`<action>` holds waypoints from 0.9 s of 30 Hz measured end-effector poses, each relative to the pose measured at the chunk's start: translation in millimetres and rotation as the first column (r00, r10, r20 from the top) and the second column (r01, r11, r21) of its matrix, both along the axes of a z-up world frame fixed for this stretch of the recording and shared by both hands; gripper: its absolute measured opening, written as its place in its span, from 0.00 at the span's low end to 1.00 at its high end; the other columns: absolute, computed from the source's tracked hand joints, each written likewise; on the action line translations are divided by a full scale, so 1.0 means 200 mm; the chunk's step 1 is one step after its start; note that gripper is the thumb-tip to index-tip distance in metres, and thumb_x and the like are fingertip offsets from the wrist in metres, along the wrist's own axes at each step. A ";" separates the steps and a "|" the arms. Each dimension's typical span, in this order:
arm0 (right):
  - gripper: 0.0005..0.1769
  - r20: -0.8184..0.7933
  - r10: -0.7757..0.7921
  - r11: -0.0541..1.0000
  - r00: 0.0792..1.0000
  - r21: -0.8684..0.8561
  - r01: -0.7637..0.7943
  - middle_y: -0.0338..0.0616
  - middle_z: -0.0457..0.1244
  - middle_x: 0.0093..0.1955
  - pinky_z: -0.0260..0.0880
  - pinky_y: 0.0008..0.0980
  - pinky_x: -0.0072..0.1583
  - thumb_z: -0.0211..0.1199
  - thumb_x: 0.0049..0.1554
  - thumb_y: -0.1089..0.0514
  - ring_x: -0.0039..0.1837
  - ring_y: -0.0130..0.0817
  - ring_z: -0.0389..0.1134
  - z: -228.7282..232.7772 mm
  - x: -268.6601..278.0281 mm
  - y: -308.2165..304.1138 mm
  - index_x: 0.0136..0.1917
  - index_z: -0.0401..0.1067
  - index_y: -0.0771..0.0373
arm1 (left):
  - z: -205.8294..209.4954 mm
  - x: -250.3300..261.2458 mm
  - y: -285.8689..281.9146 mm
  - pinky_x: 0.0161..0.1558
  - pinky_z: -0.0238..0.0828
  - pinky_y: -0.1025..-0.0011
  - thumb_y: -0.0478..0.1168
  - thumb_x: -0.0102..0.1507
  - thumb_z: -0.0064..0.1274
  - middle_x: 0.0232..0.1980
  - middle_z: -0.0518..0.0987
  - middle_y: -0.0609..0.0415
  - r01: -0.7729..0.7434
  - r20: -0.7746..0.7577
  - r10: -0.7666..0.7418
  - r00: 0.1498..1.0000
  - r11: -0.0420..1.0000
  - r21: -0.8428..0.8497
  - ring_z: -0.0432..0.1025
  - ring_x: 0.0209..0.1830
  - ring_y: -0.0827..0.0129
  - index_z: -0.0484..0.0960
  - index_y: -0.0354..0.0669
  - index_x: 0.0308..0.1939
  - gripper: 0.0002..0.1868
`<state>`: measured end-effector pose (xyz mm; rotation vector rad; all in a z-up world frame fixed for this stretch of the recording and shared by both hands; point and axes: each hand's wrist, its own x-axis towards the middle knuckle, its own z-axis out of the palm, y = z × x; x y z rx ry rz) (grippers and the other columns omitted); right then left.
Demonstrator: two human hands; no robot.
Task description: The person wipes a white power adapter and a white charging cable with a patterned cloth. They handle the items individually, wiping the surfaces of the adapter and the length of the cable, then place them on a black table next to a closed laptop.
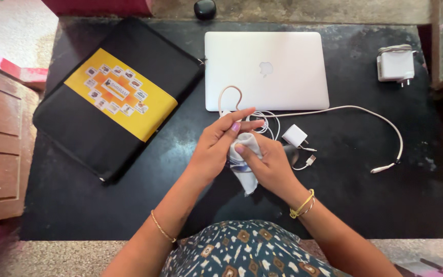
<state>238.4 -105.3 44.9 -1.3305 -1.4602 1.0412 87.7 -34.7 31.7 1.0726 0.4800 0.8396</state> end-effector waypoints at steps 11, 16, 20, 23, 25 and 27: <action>0.09 0.413 -0.058 0.977 0.909 0.210 -0.033 0.46 0.69 0.43 0.65 0.40 0.49 0.64 0.60 0.54 0.45 0.46 0.67 0.11 0.09 -0.01 0.46 0.77 0.62 | 0.09 -0.09 0.13 0.50 0.78 0.68 0.40 0.73 0.40 0.65 0.79 0.40 -0.181 -0.033 0.178 0.983 0.965 -0.191 0.81 0.49 0.62 0.72 0.32 0.65 0.19; 0.10 0.413 -0.045 0.975 0.910 0.217 -0.051 0.43 0.70 0.46 0.67 0.38 0.51 0.66 0.57 0.55 0.47 0.44 0.68 0.11 0.14 -0.03 0.50 0.77 0.61 | 0.09 -0.12 0.14 0.41 0.80 0.72 0.41 0.74 0.40 0.65 0.79 0.39 -0.202 -0.009 0.205 0.979 0.956 -0.212 0.82 0.39 0.66 0.73 0.33 0.63 0.19; 0.13 0.329 0.025 0.994 0.944 0.096 -0.060 0.44 0.70 0.48 0.71 0.34 0.53 0.65 0.55 0.63 0.50 0.40 0.72 0.09 0.14 -0.05 0.55 0.76 0.62 | 0.07 -0.16 0.14 0.40 0.78 0.74 0.41 0.74 0.40 0.64 0.80 0.38 -0.227 -0.025 0.227 0.973 0.947 -0.226 0.82 0.39 0.67 0.73 0.33 0.64 0.18; 0.22 0.251 0.065 0.993 0.966 0.076 -0.087 0.44 0.70 0.54 0.72 0.32 0.56 0.64 0.49 0.70 0.54 0.37 0.74 0.09 0.11 -0.04 0.58 0.75 0.63 | 0.05 -0.21 0.15 0.41 0.80 0.73 0.40 0.74 0.39 0.62 0.81 0.37 -0.254 -0.043 0.252 0.967 0.933 -0.256 0.82 0.38 0.67 0.73 0.33 0.64 0.18; 0.25 0.260 0.086 0.986 0.962 0.119 -0.120 0.44 0.70 0.55 0.72 0.33 0.58 0.64 0.49 0.72 0.56 0.38 0.73 0.09 0.10 -0.04 0.60 0.75 0.63 | 0.04 -0.23 0.15 0.41 0.81 0.72 0.39 0.74 0.38 0.61 0.81 0.35 -0.266 -0.038 0.266 0.963 0.925 -0.272 0.82 0.37 0.66 0.70 0.33 0.67 0.19; 0.27 0.257 0.098 0.981 0.961 0.140 -0.138 0.44 0.70 0.55 0.72 0.33 0.59 0.63 0.49 0.73 0.57 0.38 0.73 0.10 0.09 -0.04 0.62 0.75 0.62 | 0.04 -0.24 0.15 0.40 0.80 0.71 0.37 0.74 0.38 0.59 0.81 0.33 -0.268 -0.030 0.271 0.962 0.922 -0.280 0.82 0.36 0.65 0.63 0.34 0.71 0.21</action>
